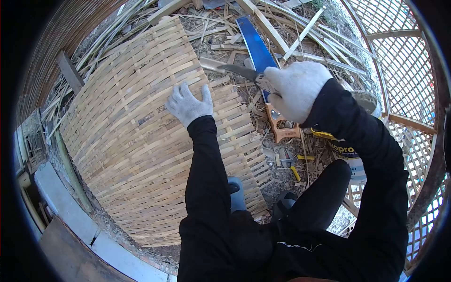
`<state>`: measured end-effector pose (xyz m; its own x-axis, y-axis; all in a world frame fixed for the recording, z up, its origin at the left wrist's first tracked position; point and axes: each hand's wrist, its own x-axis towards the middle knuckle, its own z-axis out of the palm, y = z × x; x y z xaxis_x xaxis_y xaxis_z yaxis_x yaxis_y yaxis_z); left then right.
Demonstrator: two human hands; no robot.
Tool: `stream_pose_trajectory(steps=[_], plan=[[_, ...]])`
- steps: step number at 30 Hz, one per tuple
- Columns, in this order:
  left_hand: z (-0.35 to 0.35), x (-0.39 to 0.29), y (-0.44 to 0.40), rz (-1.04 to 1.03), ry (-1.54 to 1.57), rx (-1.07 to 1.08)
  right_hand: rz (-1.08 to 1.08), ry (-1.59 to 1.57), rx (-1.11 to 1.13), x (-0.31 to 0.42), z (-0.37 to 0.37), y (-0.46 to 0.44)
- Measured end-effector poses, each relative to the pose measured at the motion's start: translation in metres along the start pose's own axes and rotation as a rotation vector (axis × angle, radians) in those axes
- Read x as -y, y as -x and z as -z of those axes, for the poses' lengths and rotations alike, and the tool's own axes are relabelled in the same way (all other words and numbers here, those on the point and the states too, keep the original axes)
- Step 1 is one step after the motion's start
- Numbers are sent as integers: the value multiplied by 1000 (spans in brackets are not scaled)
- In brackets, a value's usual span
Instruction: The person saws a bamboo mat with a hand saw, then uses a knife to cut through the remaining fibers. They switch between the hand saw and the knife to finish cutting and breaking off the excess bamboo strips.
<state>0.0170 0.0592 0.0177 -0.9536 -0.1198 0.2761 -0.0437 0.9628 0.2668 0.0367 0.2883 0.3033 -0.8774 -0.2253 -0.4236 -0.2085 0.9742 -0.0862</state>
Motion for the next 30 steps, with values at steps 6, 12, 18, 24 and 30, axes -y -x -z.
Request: stream_pose_trajectory(steps=[6, 12, 18, 24, 30], plan=[[3, -1, 3, -18, 14, -9, 47, -74, -1, 2, 0, 5], [2, -1, 1, -20, 9, -18, 42, -84, 26, 12, 3, 9], [8, -5, 1, -34, -15, -50, 133, -29, -78, 13, -13, 4], [6, -5, 0, -31, 0, -60, 82, -4, 19, 24, 11, 0], [5, -3, 1, -38, 2, -60, 169, -54, -27, 24, 18, 1]])
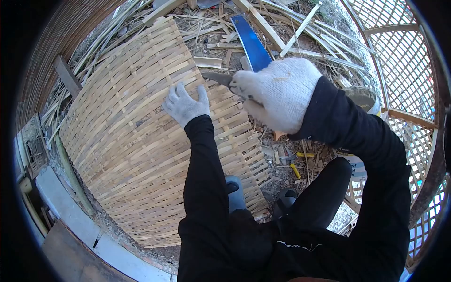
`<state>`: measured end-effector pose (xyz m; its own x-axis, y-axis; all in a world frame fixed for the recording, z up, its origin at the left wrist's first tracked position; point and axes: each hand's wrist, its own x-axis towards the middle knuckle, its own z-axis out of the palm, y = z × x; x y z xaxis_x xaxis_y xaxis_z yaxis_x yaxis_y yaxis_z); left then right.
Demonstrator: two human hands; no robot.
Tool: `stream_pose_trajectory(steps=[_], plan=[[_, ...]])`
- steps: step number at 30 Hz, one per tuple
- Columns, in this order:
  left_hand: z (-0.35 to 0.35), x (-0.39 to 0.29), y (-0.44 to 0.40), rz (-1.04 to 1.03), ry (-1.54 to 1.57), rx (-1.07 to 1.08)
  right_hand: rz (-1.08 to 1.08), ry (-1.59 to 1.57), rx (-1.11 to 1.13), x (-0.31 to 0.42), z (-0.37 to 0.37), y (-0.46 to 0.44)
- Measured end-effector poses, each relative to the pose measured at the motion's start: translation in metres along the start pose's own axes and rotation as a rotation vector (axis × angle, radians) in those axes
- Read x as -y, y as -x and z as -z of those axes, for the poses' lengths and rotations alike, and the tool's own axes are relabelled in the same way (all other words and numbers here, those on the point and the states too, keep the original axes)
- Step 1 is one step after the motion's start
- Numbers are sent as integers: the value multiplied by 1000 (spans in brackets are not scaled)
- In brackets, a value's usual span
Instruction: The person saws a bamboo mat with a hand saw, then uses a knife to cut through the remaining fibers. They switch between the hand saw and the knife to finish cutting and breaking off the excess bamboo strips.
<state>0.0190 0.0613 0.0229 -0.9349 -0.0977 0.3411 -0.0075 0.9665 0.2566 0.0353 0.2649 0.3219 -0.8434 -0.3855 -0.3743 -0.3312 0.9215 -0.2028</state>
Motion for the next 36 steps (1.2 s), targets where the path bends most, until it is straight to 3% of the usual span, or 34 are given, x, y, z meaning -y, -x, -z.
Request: stream_pose_trajectory(steps=[2, 8, 11, 14, 20, 21, 24, 26, 28, 33, 35, 36], plan=[[0, 1, -1, 4, 6, 2, -78, 55, 36, 0, -5, -2], [1, 1, 1, 4, -3, 23, 69, -64, -82, -7, -3, 2], [-1, 1, 2, 13, 6, 12, -66, 50, 30, 3, -3, 4], [-6, 3, 2, -2, 2, 9, 85, -61, -115, 3, -10, 5], [-5, 0, -1, 26, 13, 29, 69, -179, -311, -24, -27, 31], [-3, 0, -1, 31, 19, 37, -1, -252, -267, -30, -26, 43], [-5, 4, 1, 24, 12, 27, -192, -474, -467, -42, -39, 78], [-5, 4, 3, 27, 7, 38, -476, -593, -548, -52, -60, 101], [-2, 1, 0, 45, 10, 71, -493, -540, -802, -86, -118, 117], [-5, 3, 3, 13, 1, 23, -714, -1295, -1186, -118, -243, 115], [-6, 3, 4, 9, -10, 17, -852, -1370, -1232, -140, -283, 111], [-6, 3, 4, 9, -10, 18, -887, -926, -1235, -142, -286, 110]])
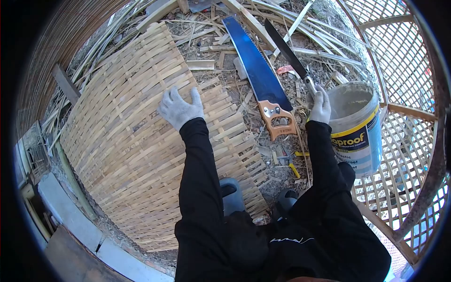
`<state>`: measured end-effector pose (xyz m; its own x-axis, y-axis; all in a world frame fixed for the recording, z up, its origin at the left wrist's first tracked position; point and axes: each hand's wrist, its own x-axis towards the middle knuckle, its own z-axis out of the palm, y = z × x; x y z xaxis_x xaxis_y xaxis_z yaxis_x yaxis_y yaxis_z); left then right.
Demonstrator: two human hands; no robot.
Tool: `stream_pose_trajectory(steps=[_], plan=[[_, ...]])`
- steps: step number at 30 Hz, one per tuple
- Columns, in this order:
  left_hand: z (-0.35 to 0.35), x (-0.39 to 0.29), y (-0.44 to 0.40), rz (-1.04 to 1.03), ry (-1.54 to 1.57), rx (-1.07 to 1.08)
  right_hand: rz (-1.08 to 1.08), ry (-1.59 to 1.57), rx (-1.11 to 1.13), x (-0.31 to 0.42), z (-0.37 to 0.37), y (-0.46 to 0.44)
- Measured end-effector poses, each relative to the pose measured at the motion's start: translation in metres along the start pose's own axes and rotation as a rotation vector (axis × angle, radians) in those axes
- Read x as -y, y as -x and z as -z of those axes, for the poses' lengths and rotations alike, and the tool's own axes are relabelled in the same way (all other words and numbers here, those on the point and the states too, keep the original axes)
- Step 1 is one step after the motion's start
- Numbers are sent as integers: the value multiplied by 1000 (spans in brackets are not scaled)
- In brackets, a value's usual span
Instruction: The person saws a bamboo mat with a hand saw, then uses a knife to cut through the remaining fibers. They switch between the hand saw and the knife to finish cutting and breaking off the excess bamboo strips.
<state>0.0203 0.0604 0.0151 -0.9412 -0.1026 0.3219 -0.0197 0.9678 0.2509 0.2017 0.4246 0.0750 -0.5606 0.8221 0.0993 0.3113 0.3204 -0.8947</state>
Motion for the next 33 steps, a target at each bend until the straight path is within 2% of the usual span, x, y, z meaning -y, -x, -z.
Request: stream_pose_trajectory(steps=[2, 5, 7, 9, 12, 15, 17, 19, 20, 23, 24, 27, 30, 33], plan=[[-1, 1, -1, 0, 0, -6, 484, 626, -147, -6, -2, 1], [-1, 0, -1, -15, 7, -13, 445, 397, 50, 5, -6, 28], [0, -1, -1, -20, 4, -25, 294, 395, 519, -8, 0, 63], [0, 0, -2, -29, 3, -36, 366, 682, 715, -20, 0, 101], [-2, 1, -2, -48, 4, -70, 517, 911, 583, -28, -6, 125], [-2, 3, 0, -55, 12, -85, 412, 1060, 694, -32, -18, 121], [-3, 1, -2, -62, 16, -88, 472, 958, 722, -30, -16, 113], [-5, 3, -3, -63, 6, -91, 505, 809, 713, 0, -13, 106], [-5, 4, -2, -62, 22, -101, 539, 583, 662, 17, -10, 104], [-2, 0, -1, -41, 14, -75, 185, 198, 407, 86, -15, 116], [-3, -1, 0, -33, 31, -61, 275, 165, 363, 103, -13, 116], [0, 5, -3, -3, 42, -45, 166, 65, 516, 132, 5, 146], [0, 0, 1, -6, 37, -34, 102, 18, 554, 151, 13, 168], [0, -2, 0, -7, 45, -37, -170, -56, 598, 166, 17, 184]])
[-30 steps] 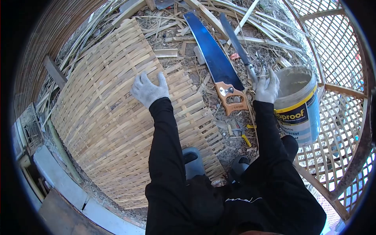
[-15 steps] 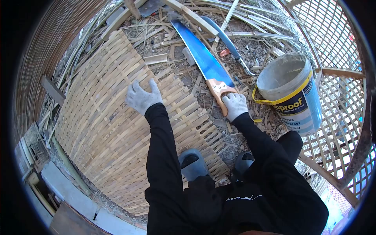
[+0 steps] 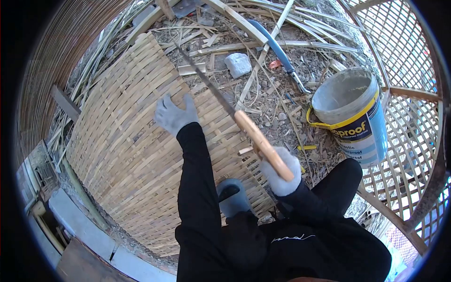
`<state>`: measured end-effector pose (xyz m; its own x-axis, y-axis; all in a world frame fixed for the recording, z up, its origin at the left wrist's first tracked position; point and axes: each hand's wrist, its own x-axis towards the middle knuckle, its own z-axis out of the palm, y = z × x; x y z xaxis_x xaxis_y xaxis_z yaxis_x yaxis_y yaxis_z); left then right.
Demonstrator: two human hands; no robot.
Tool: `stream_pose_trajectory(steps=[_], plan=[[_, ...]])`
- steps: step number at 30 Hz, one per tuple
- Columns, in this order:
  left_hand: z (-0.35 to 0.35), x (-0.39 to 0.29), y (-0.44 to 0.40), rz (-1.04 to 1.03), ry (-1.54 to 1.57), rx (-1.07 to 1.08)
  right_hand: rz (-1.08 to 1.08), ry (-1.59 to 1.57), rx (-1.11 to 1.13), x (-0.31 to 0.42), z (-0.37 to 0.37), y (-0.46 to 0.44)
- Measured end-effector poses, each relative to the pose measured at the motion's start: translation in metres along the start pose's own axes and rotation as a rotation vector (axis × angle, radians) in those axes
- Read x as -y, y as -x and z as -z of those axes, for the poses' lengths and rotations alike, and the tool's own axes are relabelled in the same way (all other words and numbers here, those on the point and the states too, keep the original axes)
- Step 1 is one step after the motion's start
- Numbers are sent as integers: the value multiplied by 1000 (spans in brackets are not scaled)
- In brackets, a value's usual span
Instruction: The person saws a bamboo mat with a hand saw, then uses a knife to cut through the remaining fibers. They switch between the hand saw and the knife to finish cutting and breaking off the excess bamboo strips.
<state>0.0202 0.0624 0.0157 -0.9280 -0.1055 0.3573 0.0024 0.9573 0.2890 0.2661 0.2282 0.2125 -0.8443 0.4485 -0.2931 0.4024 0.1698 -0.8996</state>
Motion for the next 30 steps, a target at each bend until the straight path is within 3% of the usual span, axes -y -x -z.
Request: stream_pose_trajectory(steps=[1, 8, 11, 14, 17, 19, 26, 30], plan=[[4, -3, -1, -6, -7, -2, 91, 7, 9, -11, -4, 3], [5, -1, -3, 41, 4, 103, 21, 60, 117, -2, -4, 25], [5, 0, -2, 46, 4, 97, -44, -78, 109, -16, 3, 41], [4, 0, -2, 46, -15, 101, 63, -127, 121, -29, 13, 53], [4, 1, -2, 44, -7, 119, -177, -382, 69, -17, 4, 44], [3, 2, 0, 39, -6, 103, -247, -333, 42, -10, 1, 29], [5, 0, -2, 20, 2, 77, -36, -71, 103, -16, 6, 14], [6, -2, 0, 25, -9, 87, -71, -183, 89, -19, -23, -22]])
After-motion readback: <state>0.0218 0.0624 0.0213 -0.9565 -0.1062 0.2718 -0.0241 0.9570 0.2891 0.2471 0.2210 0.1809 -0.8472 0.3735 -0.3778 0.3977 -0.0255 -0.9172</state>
